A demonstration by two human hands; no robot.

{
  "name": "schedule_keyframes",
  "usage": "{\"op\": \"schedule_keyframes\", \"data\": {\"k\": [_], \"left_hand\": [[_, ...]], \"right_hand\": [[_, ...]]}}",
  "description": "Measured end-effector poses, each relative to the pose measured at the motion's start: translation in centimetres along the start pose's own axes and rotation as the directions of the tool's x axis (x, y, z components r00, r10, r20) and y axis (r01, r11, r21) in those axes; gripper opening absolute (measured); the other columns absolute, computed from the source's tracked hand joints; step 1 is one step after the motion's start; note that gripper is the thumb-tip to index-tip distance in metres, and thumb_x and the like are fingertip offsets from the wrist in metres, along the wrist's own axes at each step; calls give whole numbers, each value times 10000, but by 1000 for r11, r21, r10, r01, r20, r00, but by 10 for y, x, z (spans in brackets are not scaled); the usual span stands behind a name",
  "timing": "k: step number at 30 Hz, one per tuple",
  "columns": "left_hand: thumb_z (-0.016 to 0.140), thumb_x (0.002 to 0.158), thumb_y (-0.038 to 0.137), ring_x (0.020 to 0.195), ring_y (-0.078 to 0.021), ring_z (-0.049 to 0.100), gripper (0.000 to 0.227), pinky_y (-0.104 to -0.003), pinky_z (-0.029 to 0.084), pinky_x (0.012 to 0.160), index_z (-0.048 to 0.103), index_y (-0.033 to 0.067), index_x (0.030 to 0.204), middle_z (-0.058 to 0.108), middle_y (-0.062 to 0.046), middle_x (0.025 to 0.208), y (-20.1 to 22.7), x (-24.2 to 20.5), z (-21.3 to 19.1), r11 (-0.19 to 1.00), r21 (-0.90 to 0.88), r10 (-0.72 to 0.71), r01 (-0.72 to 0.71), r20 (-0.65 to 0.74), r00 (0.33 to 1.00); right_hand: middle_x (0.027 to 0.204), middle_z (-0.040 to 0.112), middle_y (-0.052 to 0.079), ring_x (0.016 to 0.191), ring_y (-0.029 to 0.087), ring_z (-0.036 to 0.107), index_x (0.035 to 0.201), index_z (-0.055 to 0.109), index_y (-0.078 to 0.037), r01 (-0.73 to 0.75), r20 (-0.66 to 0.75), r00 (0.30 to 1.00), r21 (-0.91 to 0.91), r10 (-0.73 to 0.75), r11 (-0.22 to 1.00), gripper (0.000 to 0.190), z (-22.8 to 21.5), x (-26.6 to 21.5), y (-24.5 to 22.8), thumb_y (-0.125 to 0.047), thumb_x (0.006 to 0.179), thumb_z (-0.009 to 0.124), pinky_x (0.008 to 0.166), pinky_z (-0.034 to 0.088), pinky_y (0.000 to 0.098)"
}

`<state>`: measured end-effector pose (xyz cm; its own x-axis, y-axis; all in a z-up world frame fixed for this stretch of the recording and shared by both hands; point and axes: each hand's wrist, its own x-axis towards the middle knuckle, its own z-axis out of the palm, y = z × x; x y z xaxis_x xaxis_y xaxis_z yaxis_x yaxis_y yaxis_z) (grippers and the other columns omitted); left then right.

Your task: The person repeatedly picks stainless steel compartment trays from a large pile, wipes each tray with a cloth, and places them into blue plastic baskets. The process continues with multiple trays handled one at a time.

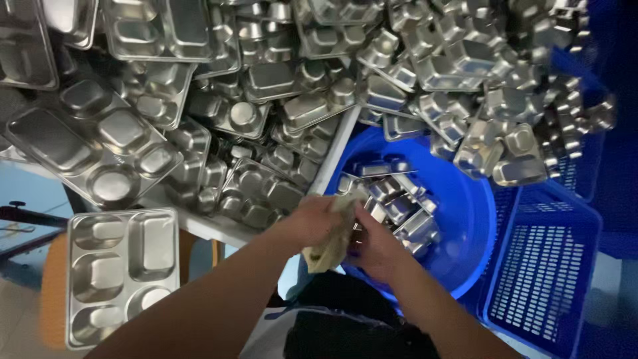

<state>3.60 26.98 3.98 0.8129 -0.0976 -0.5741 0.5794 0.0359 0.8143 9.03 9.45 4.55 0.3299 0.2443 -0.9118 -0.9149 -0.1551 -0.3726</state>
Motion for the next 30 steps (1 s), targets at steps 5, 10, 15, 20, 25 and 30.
{"op": "schedule_keyframes", "data": {"k": [5, 10, 15, 20, 25, 30], "left_hand": [[661, 888, 262, 1117, -234, 637, 582, -420, 539, 940, 501, 175, 1441, 641, -41, 1190, -15, 5, 4, 969, -108, -194, 222, 221, 956], [651, 867, 299, 952, -247, 619, 631, -448, 496, 801, 593, 163, 1481, 715, -88, 1069, -95, 41, -22, 855, -460, -210, 239, 114, 971], [693, 881, 433, 1083, -242, 707, 491, -401, 542, 965, 719, 118, 1257, 743, -70, 1153, -177, 63, -72, 943, 18, -296, 333, -413, 861], [641, 944, 382, 1339, -356, 558, 457, -455, 492, 1085, 607, 248, 1380, 541, -169, 1489, -226, 102, -136, 668, 659, -86, 347, -394, 915], [668, 910, 368, 1287, -344, 589, 572, -445, 511, 1053, 522, 182, 1431, 544, -178, 1460, -238, 144, -174, 811, 332, -216, 482, -596, 773], [658, 906, 345, 1218, -336, 631, 559, -443, 534, 1006, 536, 154, 1417, 573, -178, 1407, -243, 156, -166, 754, 388, -256, 529, -568, 782]], "right_hand": [[1329, 609, 189, 1195, 361, 623, 1380, 509, -28, 4, 194, 978, 379, -84, 925, 557, 11, 22, 15, -379, 950, 555, 1094, 456, 551], [1353, 606, 220, 1230, 400, 598, 1391, 510, -10, -2, 145, 987, 412, -63, 911, 556, -18, 38, 22, -190, 867, 463, 1112, 417, 580], [1360, 591, 231, 1272, 426, 570, 1413, 487, 5, -96, 166, 985, 356, 38, 929, 637, -25, 56, 32, -108, 788, 438, 1133, 410, 580], [1394, 553, 220, 1303, 384, 552, 1407, 454, 47, 43, 451, 893, -113, 13, 993, 621, -27, 61, 43, -72, 805, 549, 1168, 422, 580], [1289, 653, 184, 1189, 345, 627, 1389, 536, 8, -354, 347, 899, 219, 267, 909, 671, -12, 51, 62, -113, 729, 533, 1049, 499, 511], [1224, 659, 146, 1138, 326, 630, 1373, 552, -6, -316, 330, 887, -79, 324, 945, 569, -29, 66, 64, -90, 811, 529, 1010, 525, 494]]}}
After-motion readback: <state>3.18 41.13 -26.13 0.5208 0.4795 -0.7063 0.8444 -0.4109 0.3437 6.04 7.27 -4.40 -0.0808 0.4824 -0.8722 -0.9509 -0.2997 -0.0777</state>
